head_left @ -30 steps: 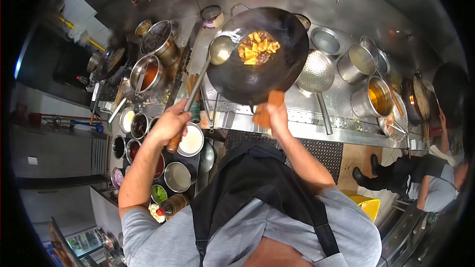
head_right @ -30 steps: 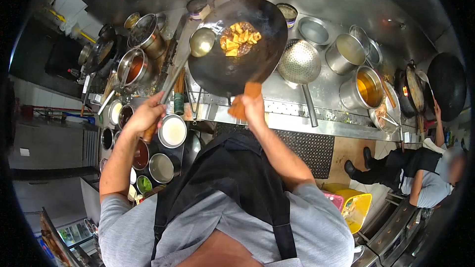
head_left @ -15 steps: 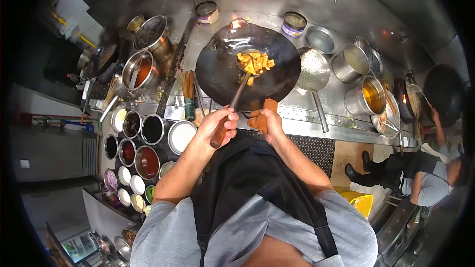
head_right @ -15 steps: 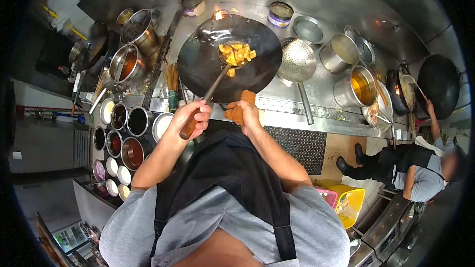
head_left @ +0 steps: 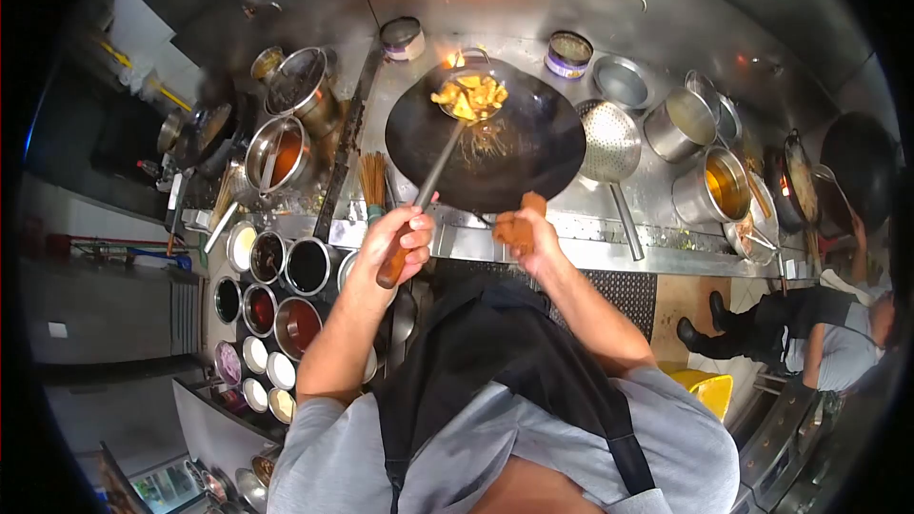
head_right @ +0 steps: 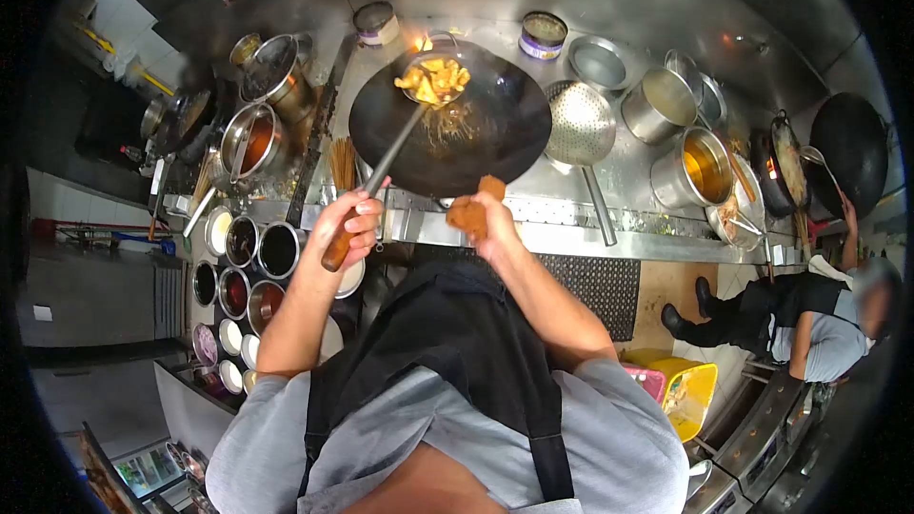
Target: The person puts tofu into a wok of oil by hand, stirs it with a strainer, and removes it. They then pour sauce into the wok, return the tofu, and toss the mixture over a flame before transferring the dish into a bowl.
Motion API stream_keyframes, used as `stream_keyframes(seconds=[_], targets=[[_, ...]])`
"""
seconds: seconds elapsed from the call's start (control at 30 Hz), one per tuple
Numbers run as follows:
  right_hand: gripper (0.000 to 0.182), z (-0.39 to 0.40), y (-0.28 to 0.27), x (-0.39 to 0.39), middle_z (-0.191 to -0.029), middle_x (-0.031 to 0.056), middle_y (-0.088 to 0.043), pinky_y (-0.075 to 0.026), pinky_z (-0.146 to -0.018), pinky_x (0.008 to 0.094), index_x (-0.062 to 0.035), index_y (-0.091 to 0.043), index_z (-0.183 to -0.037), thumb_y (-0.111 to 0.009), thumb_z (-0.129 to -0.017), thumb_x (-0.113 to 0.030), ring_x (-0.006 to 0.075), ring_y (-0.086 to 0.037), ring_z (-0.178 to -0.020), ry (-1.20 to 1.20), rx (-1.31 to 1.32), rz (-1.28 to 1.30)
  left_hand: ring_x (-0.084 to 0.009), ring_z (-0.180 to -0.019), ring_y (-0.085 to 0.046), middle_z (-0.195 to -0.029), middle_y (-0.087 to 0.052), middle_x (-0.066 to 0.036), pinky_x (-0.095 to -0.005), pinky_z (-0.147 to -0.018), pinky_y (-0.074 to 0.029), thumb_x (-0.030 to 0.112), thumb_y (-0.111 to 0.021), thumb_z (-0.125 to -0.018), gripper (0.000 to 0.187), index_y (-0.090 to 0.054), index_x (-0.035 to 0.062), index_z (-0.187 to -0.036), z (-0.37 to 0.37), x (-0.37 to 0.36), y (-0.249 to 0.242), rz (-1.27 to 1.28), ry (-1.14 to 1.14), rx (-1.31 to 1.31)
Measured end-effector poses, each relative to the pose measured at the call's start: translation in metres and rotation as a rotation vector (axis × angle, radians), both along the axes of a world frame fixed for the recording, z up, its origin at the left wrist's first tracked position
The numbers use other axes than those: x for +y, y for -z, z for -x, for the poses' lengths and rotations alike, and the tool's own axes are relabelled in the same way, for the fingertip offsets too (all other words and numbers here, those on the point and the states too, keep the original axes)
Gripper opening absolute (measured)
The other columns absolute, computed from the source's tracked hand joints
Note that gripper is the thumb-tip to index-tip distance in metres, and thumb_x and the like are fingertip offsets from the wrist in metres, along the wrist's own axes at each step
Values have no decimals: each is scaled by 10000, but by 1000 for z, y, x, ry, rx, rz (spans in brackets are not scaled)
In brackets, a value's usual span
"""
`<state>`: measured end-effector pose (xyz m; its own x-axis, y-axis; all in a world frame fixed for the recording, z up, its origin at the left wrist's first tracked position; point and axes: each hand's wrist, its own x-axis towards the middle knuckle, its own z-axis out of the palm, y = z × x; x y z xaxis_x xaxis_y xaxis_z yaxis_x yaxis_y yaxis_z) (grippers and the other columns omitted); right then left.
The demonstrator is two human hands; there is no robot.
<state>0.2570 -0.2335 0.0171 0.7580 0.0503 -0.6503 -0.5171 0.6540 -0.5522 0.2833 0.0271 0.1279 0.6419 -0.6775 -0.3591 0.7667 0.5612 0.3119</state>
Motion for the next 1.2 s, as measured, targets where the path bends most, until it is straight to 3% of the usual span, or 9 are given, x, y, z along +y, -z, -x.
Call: stream_keyframes(seconds=[0.2,0.27,0.3,0.37,0.47,0.5,0.57,0.77,1.2], targets=[[352,-14,-33,-12,-873,138,-632,-454,-405,266,-5,-512,-1079,-567,-804,-218,225,-634,-674,50,-10,42,-68,-517,-466,-739,-502,11,-225,-381,-391,124,-518,-923,133,-473,106,-1047,-1,35,-49,-350,79,-52],[353,12,-24,-2,-918,149,-625,-546,-537,330,-5,-487,-1111,-562,-811,-175,242,-642,-722,144,-261,132,-59,-496,-454,-729,-487,16,-220,-366,-383,120,-500,-928,187,-472,97,-1111,5,33,-67,-479,104,-62],[343,31,-25,-3,-927,154,-616,-578,-654,404,-2,-477,-1126,-549,-810,-115,269,-648,-771,76,-310,222,-49,-476,-441,-720,-472,21,-215,-350,-374,117,-482,-932,246,-470,88,-1175,7,33,-70,-609,128,-68],[340,51,53,-13,-916,150,-609,-576,-631,400,-6,-472,-1129,-533,-799,-68,263,-647,-767,92,-531,755,-60,-465,-443,-715,-472,19,-222,-341,-384,115,-489,-928,238,-446,99,-1161,9,28,-70,-627,139,-45],[322,58,26,-23,-911,139,-602,-569,-604,375,-7,-479,-1111,-509,-792,-32,246,-642,-741,49,-549,937,-67,-484,-451,-737,-486,9,-235,-364,-381,101,-491,-936,201,-429,115,-1127,13,18,-65,-487,237,-97],[322,60,19,-21,-911,139,-602,-569,-604,375,-7,-479,-1111,-509,-792,-32,246,-642,-741,42,-544,935,-43,-459,-438,-718,-466,12,-210,-334,-393,110,-487,-930,326,-470,77,-1254,14,12,-55,-439,211,-99],[294,47,7,-24,-918,119,-598,-561,-606,354,-8,-494,-1084,-502,-791,-31,222,-637,-739,78,-329,447,-42,-468,-437,-722,-456,18,-203,-335,-371,113,-486,-931,361,-465,75,-1289,13,-2,-35,-332,213,-62],[268,57,9,-21,-909,138,-601,-564,-636,382,-7,-501,-1069,-507,-809,-71,245,-637,-752,103,-205,262,-59,-473,-448,-729,-473,17,-225,-348,-382,119,-486,-942,285,-474,139,-1226,24,-33,13,-66,218,-46],[286,37,12,-132,-975,150,-614,-544,-776,413,7,-523,-1041,-557,-823,-175,277,-622,-866,-283,-133,47,-72,-466,-444,-715,-462,7,-234,-355,-411,87,-454,-944,414,-398,108,-1354,114,-136,-9,-231,-250,-85]])
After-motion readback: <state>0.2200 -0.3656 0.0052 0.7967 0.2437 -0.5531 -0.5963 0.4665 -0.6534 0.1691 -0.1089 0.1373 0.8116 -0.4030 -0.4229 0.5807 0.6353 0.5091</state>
